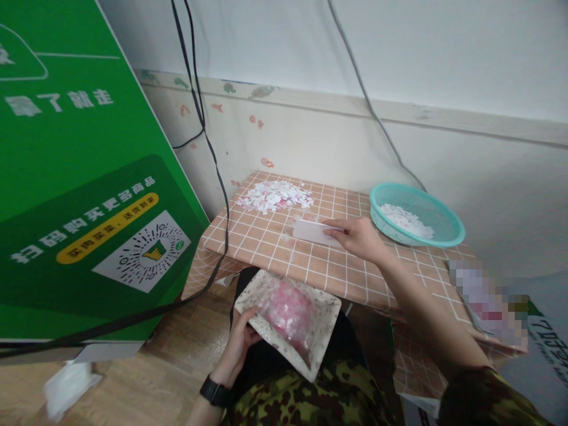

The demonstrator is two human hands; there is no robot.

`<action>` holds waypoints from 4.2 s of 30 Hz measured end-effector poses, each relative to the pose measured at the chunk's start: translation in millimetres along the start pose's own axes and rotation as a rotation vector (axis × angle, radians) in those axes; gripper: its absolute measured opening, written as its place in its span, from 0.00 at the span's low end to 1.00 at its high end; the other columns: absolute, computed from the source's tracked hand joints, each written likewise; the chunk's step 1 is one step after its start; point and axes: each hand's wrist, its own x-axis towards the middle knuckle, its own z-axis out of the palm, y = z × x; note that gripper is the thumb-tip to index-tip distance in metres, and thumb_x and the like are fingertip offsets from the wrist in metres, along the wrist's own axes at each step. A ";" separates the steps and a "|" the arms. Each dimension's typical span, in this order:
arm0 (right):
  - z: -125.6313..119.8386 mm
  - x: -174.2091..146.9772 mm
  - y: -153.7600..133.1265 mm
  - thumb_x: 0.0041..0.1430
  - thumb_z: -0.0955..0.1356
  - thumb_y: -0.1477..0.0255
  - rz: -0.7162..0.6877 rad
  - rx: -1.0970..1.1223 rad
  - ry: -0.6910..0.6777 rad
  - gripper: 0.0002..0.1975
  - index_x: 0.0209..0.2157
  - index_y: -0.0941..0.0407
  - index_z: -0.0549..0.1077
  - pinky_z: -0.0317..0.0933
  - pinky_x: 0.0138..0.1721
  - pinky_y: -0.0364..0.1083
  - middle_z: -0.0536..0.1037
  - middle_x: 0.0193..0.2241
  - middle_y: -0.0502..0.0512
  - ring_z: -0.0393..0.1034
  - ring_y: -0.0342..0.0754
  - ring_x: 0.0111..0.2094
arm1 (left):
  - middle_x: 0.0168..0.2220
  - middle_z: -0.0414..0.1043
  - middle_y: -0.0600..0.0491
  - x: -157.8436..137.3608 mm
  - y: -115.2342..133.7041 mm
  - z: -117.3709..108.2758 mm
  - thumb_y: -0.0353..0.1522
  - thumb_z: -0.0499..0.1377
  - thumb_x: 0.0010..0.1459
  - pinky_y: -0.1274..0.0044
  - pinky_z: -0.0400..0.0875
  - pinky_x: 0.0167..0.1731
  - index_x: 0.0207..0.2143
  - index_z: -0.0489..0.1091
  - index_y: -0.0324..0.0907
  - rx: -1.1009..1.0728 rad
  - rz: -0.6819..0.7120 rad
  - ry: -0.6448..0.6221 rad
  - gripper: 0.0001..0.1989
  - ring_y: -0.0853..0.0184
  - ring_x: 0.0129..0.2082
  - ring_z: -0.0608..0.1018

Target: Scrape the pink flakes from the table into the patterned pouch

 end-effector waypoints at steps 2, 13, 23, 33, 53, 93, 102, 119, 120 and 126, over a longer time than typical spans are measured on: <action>6.9 -1.0 -2.4 0.66 0.68 0.70 -0.011 0.018 -0.017 0.15 0.50 0.53 0.83 0.71 0.35 0.48 0.85 0.44 0.56 0.82 0.52 0.35 | 0.50 0.77 0.45 0.5 -0.7 -0.9 0.39 0.66 0.55 0.65 0.78 0.35 0.63 0.61 0.48 0.002 0.000 -0.005 0.34 0.56 0.39 0.82; 0.5 -23.2 -0.1 0.63 0.69 0.66 0.097 0.099 -0.007 0.14 0.45 0.53 0.85 0.70 0.30 0.46 0.86 0.38 0.56 0.80 0.51 0.29 | 0.53 0.75 0.44 -1.8 0.7 1.1 0.39 0.64 0.57 0.65 0.79 0.37 0.64 0.59 0.50 0.005 0.005 -0.019 0.33 0.57 0.40 0.82; 29.5 -20.7 -6.3 0.62 0.69 0.64 0.202 0.249 0.033 0.15 0.45 0.53 0.84 0.70 0.29 0.47 0.86 0.41 0.56 0.79 0.52 0.30 | 0.51 0.76 0.45 -7.0 8.9 -4.1 0.40 0.64 0.57 0.64 0.79 0.38 0.60 0.62 0.46 -0.011 0.066 -0.011 0.30 0.58 0.38 0.82; 13.5 -25.3 -5.0 0.59 0.72 0.61 0.233 0.332 0.014 0.16 0.44 0.54 0.85 0.71 0.30 0.47 0.86 0.40 0.57 0.80 0.53 0.32 | 0.48 0.77 0.45 -8.5 21.3 -12.0 0.42 0.64 0.56 0.65 0.79 0.34 0.59 0.64 0.44 -0.022 0.061 -0.018 0.30 0.58 0.36 0.81; 36.7 -4.5 -0.2 0.61 0.70 0.63 0.244 0.245 0.100 0.16 0.46 0.54 0.84 0.73 0.33 0.49 0.85 0.42 0.57 0.81 0.54 0.35 | 0.51 0.77 0.44 -3.1 1.1 -11.1 0.42 0.64 0.58 0.63 0.79 0.38 0.62 0.63 0.46 -0.006 0.038 -0.040 0.31 0.57 0.40 0.82; 25.0 10.0 2.2 0.62 0.70 0.66 0.131 0.215 -0.033 0.15 0.48 0.52 0.84 0.72 0.35 0.47 0.86 0.41 0.55 0.81 0.52 0.34 | 0.53 0.74 0.44 -1.8 3.6 -5.6 0.40 0.63 0.59 0.61 0.80 0.38 0.62 0.59 0.48 0.035 0.037 -0.040 0.30 0.59 0.38 0.82; 30.7 3.7 7.0 0.62 0.70 0.64 0.175 0.237 0.035 0.16 0.50 0.51 0.83 0.73 0.36 0.50 0.85 0.44 0.56 0.81 0.56 0.36 | 0.54 0.74 0.43 -2.4 5.2 -4.6 0.40 0.62 0.59 0.60 0.80 0.40 0.62 0.59 0.49 0.038 0.033 -0.039 0.30 0.56 0.40 0.82; 30.0 18.1 -13.1 0.61 0.70 0.67 0.110 0.338 -0.103 0.14 0.47 0.52 0.84 0.72 0.39 0.49 0.85 0.44 0.54 0.81 0.54 0.39 | 0.53 0.75 0.44 1.0 5.4 -13.2 0.41 0.62 0.59 0.62 0.80 0.37 0.61 0.62 0.47 -0.024 0.077 0.009 0.28 0.58 0.39 0.82; 30.5 18.2 -12.0 0.61 0.71 0.67 0.122 0.347 -0.088 0.14 0.47 0.53 0.84 0.72 0.40 0.49 0.85 0.45 0.55 0.80 0.55 0.41 | 0.52 0.75 0.45 1.1 6.3 -13.8 0.41 0.63 0.59 0.62 0.80 0.37 0.60 0.62 0.48 -0.023 0.091 0.012 0.29 0.58 0.38 0.82; 49.2 9.0 -13.1 0.59 0.71 0.64 0.197 0.480 -0.086 0.15 0.45 0.55 0.84 0.71 0.39 0.50 0.85 0.44 0.58 0.79 0.56 0.40 | 0.52 0.75 0.44 -1.2 15.3 -13.2 0.41 0.64 0.58 0.62 0.80 0.37 0.60 0.63 0.47 -0.034 0.110 0.026 0.29 0.57 0.39 0.82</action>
